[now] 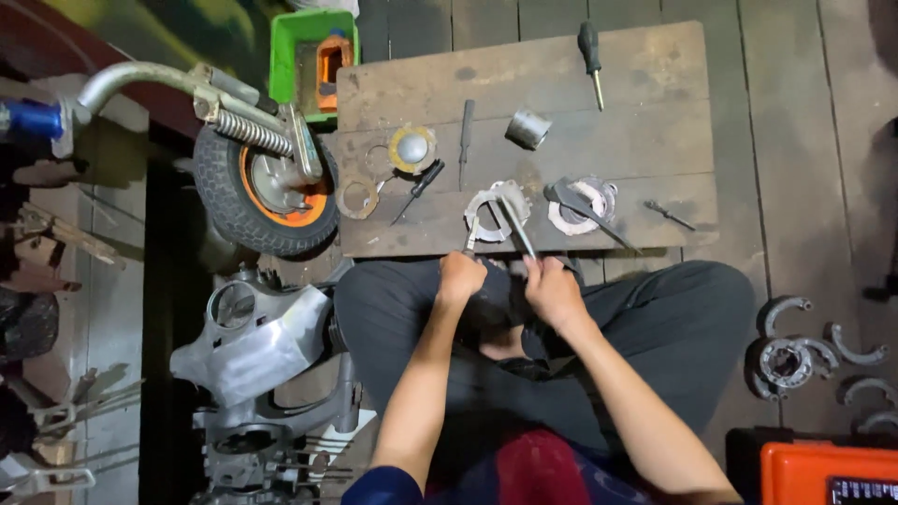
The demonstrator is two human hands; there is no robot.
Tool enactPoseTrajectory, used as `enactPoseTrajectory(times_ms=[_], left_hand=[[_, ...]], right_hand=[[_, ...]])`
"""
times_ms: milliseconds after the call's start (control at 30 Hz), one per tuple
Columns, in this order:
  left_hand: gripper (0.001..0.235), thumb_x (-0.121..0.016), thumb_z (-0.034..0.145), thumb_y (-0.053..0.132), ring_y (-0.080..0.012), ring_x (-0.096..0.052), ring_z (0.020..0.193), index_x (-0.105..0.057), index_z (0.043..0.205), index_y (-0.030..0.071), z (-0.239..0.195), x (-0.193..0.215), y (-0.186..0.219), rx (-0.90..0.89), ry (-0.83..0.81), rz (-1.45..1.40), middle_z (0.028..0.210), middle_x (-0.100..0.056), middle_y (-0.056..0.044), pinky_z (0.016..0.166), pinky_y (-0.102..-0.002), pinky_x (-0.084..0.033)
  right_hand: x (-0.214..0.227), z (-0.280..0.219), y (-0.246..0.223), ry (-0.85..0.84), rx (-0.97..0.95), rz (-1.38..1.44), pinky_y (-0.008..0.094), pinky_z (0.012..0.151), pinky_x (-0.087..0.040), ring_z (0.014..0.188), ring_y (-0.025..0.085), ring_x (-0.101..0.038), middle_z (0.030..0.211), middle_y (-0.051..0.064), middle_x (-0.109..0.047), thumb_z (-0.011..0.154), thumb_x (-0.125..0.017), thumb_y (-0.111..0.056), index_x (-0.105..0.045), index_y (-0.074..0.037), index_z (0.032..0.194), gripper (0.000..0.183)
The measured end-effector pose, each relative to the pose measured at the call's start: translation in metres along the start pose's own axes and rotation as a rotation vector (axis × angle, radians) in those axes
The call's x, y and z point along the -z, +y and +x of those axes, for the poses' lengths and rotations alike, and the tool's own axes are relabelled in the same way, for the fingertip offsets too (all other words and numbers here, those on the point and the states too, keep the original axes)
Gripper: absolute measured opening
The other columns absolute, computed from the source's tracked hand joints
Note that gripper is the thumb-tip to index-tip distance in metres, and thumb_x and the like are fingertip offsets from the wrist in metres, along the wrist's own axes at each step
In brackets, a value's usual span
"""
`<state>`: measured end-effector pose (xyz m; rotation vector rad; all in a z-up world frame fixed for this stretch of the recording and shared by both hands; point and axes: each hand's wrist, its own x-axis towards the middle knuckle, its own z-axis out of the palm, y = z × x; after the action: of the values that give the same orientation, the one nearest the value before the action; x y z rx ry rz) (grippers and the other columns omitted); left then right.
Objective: Filing the edges of a circular metal plate and cleaning it with a wire brush on a workbench.
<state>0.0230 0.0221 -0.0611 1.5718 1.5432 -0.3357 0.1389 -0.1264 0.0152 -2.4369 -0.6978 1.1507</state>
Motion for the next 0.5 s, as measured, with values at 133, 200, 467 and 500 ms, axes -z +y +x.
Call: enactPoseTrajectory(times_ms=[133,200,467,500], left_hand=[[0.044,-0.064,0.092,0.020,-0.0423,-0.071,0.107,-0.068,0.117,-0.016,-0.009,0.009,0.004,-0.004,0.006,-0.050,0.112,-0.070,-0.034,0.081,-0.044,-0.062],[0.045,-0.066,0.092,0.021,-0.0418,-0.070,0.110,-0.067,0.117,-0.016,-0.008,0.008,0.004,0.002,0.019,-0.004,0.115,-0.070,-0.033,0.084,-0.043,-0.062],[0.046,-0.066,0.091,0.022,-0.0425,-0.071,0.108,-0.067,0.118,-0.016,-0.014,0.012,0.007,-0.009,0.016,-0.008,0.113,-0.070,-0.035,0.084,-0.044,-0.062],[0.047,-0.066,0.091,0.022,-0.0421,-0.071,0.109,-0.067,0.118,-0.016,-0.013,0.009,0.002,0.002,0.011,-0.002,0.113,-0.070,-0.035,0.085,-0.043,-0.062]], right_hand=[[0.000,-0.016,0.008,-0.022,-0.052,-0.053,0.057,0.098,-0.054,0.113,0.052,-0.067,0.106,0.038,-0.071,0.104,-0.034,-0.058,-0.067,0.000,0.118,0.068],[0.005,-0.005,0.001,-0.020,0.003,-0.002,0.059,0.099,-0.052,0.115,0.053,-0.064,0.107,0.040,-0.069,0.105,-0.034,-0.056,-0.064,-0.003,0.119,0.062],[0.015,-0.009,-0.012,-0.008,0.016,-0.007,0.058,0.098,-0.053,0.115,0.051,-0.065,0.108,0.038,-0.070,0.105,-0.034,-0.054,-0.067,-0.001,0.121,0.065],[0.023,-0.036,-0.021,-0.046,-0.016,-0.011,0.060,0.102,-0.051,0.118,0.052,-0.063,0.111,0.040,-0.069,0.104,-0.032,-0.054,-0.065,-0.003,0.125,0.064]])
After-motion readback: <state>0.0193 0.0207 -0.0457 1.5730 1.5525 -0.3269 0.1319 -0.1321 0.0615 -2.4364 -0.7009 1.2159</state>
